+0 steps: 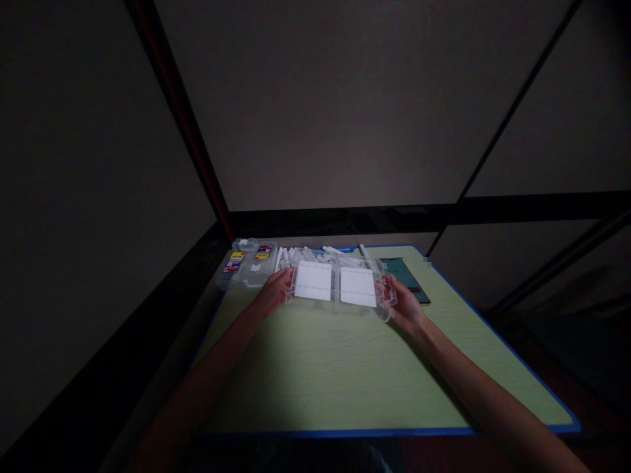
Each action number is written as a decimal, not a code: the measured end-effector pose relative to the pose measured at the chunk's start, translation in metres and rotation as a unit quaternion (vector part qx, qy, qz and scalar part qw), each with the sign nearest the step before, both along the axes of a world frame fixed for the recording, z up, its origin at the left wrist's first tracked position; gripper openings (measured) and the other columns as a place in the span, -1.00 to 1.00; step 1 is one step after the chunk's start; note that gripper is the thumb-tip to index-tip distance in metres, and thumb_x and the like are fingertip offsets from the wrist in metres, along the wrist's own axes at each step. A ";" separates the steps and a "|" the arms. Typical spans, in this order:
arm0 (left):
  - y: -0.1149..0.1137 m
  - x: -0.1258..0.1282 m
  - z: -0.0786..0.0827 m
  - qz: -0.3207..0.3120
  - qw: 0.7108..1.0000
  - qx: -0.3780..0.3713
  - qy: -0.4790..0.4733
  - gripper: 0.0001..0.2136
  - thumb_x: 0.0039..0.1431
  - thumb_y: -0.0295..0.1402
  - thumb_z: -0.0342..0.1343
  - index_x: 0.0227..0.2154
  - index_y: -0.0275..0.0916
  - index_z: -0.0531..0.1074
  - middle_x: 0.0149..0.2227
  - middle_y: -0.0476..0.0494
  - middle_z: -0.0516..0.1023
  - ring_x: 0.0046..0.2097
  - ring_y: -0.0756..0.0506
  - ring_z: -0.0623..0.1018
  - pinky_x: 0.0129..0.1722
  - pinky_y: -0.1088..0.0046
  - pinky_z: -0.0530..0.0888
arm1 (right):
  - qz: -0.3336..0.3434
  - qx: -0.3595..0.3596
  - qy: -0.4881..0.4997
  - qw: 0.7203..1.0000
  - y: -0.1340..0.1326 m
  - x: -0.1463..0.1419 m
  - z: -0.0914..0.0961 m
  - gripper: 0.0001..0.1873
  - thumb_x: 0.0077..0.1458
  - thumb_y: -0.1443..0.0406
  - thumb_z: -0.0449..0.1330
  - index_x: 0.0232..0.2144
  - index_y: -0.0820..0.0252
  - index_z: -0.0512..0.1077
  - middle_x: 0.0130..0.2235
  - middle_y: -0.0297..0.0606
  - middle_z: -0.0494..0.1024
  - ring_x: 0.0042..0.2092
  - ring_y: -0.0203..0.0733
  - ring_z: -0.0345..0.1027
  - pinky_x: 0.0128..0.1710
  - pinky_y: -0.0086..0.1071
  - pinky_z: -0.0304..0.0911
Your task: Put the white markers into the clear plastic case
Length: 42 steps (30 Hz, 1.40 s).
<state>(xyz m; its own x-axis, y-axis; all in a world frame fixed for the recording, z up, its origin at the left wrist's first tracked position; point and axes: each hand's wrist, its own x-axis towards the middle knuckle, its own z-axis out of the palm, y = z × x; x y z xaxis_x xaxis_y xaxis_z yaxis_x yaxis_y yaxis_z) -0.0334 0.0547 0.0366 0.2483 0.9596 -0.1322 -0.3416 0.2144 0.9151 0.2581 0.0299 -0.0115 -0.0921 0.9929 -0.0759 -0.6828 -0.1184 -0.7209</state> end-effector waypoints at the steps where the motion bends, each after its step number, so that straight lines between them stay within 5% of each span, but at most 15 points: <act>1: -0.003 0.002 0.000 0.000 1.000 -0.002 -0.005 -0.81 0.04 -0.34 0.05 -0.30 -0.33 0.38 -0.40 -0.15 0.53 -0.42 -0.01 0.53 -0.44 0.54 0.46 | -0.007 -0.004 -0.015 1.000 -0.003 0.001 0.001 -0.87 -0.04 0.25 0.17 -0.49 0.18 0.32 -0.50 -0.35 0.49 -0.50 -0.36 0.38 -0.52 -0.52 0.35; 7: -0.042 0.005 -0.013 0.020 0.998 -0.053 -0.041 -0.75 -0.04 -0.40 0.12 -0.24 -0.25 0.32 -0.48 -0.02 0.48 -0.48 0.04 0.50 -0.56 0.62 0.39 | -0.085 -0.023 -0.156 0.984 -0.030 -0.001 -0.003 -0.77 -0.12 0.19 0.22 -0.43 0.20 0.31 -0.54 -0.35 0.46 -0.57 -0.34 0.33 -0.60 -0.50 0.28; 14: -0.087 -0.005 -0.038 0.061 0.996 -0.062 0.031 -0.51 -0.12 -0.20 0.18 -0.09 -0.15 0.19 -0.46 0.03 0.44 -0.54 0.06 0.45 -0.61 0.62 0.35 | -0.109 0.008 -0.378 0.919 -0.066 -0.005 -0.011 -0.54 -0.14 0.09 0.21 -0.23 0.23 0.25 -0.57 -0.39 0.41 -0.61 -0.35 0.25 -0.67 -0.53 0.11; 23: -0.080 -0.004 -0.056 0.078 0.993 -0.038 0.085 -0.50 -0.12 -0.12 0.14 -0.10 -0.19 0.22 -0.42 0.01 0.44 -0.56 0.08 0.43 -0.60 0.59 0.37 | -0.092 0.091 -0.646 0.752 -0.066 0.001 -0.012 -0.67 0.02 0.10 -0.01 -0.29 0.25 0.30 -0.62 -0.36 0.35 -0.58 -0.27 0.20 -0.56 -0.44 0.04; 31: -0.076 -0.004 -0.061 0.096 0.987 -0.025 0.129 -0.48 -0.11 -0.13 0.11 -0.06 -0.24 0.24 -0.48 0.03 0.39 -0.60 0.11 0.38 -0.65 0.63 0.30 | -0.057 0.103 -0.785 0.609 -0.065 0.002 -0.014 -0.81 0.08 0.25 -0.06 -0.31 0.19 0.29 -0.50 -0.25 0.44 -0.46 -0.21 0.30 -0.49 -0.45 -0.02; 36: -0.073 -0.004 -0.062 0.093 0.985 -0.011 0.143 -0.50 -0.11 -0.13 0.09 -0.08 -0.25 0.26 -0.51 0.05 0.35 -0.61 0.12 0.34 -0.66 0.64 0.28 | -0.040 0.103 -0.824 0.556 -0.063 0.002 -0.014 -0.84 0.10 0.29 -0.06 -0.29 0.18 0.28 -0.46 -0.24 0.47 -0.43 -0.21 0.32 -0.49 -0.46 -0.05; 42: -0.071 -0.006 -0.063 0.089 0.981 -0.004 0.171 -0.52 -0.10 -0.15 0.06 -0.08 -0.25 0.26 -0.48 0.03 0.38 -0.57 0.09 0.37 -0.63 0.62 0.31 | -0.033 0.105 -0.841 0.530 -0.064 0.002 -0.013 -0.86 0.12 0.29 -0.06 -0.30 0.16 0.27 -0.45 -0.25 0.48 -0.43 -0.21 0.33 -0.50 -0.47 -0.07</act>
